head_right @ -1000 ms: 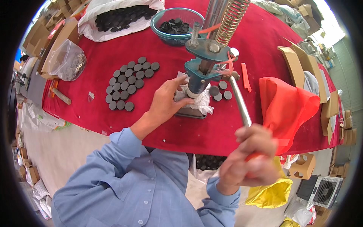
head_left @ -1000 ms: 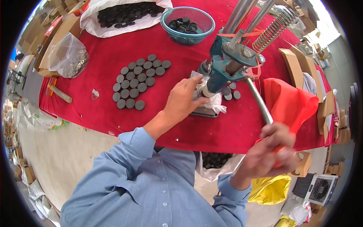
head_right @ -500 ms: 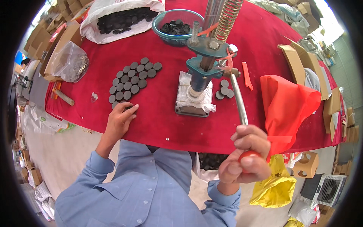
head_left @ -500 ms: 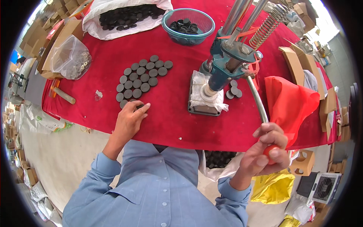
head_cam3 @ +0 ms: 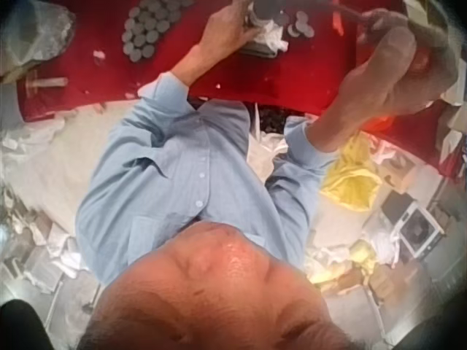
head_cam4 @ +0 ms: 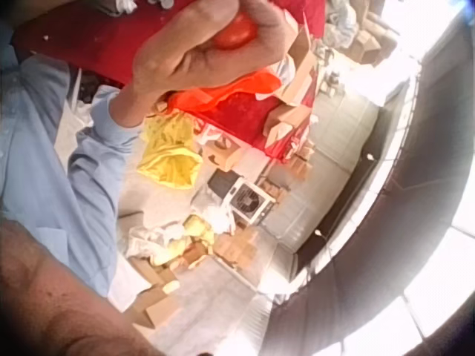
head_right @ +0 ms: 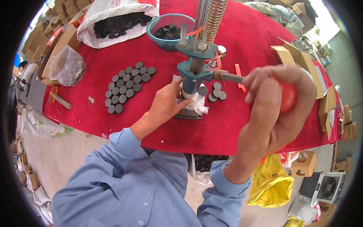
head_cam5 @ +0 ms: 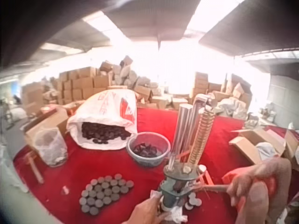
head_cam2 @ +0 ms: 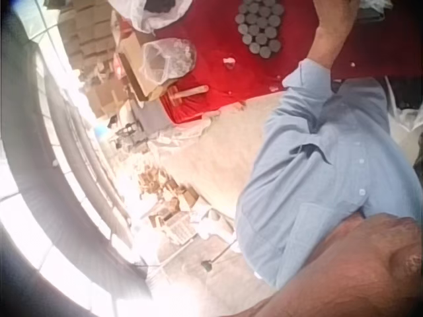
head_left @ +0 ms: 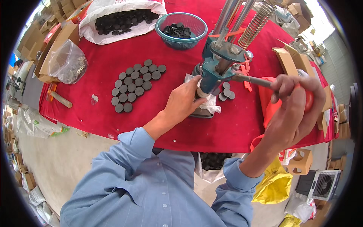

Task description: The person arranges small circular magnets and metal washers on a red tablecloth, stacking them into pairs. They then use a manual press tool to compress the stacked components one by one, placing the finished units into a pile.

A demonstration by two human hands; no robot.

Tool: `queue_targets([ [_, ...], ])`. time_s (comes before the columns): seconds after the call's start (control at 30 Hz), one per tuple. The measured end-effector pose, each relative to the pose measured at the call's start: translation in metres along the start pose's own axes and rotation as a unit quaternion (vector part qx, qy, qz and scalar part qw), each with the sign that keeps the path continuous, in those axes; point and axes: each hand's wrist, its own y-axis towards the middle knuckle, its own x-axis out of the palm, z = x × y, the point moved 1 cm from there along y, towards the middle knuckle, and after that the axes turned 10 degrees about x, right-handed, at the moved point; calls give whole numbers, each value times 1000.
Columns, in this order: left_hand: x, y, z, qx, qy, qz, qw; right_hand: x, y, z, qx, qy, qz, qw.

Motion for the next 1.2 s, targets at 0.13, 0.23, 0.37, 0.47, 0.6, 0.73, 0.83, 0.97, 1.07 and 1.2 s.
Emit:
queue_targets([
  [0.13, -7, -1, 5, -27, -8, 1, 1000, -14, -46, 7, -65, -31, -18, 997],
  [0.23, -38, -13, 9, -1, 45, 11, 999, -22, -115, 23, -47, -64, 10, 997],
  [0.37, -114, -50, -6, -52, 190, 44, 979, -31, -172, 37, 8, -36, 19, 999],
  [0.47, -163, -106, -37, -174, 282, 65, 941, -24, -166, 34, 6, -25, 27, 999],
  [0.6, -168, -134, -69, -196, 297, -46, 933, -20, -151, 28, 6, -35, 32, 999],
  [0.73, -135, -115, -71, -181, 306, -50, 933, -24, -148, 27, -1, -44, 28, 999],
  [0.83, -106, -100, -67, -172, 302, -66, 935, -25, -145, 28, -18, -59, 22, 998],
  [0.97, -70, -78, -53, -171, 283, -76, 941, -24, -136, 26, -31, -71, 19, 997],
  [1.07, -51, -66, -47, -172, 268, -72, 945, -22, -126, 23, -36, -69, 17, 997],
  [1.2, -48, -63, -29, -141, 278, -60, 948, -25, -107, 16, -38, -80, -4, 996],
])
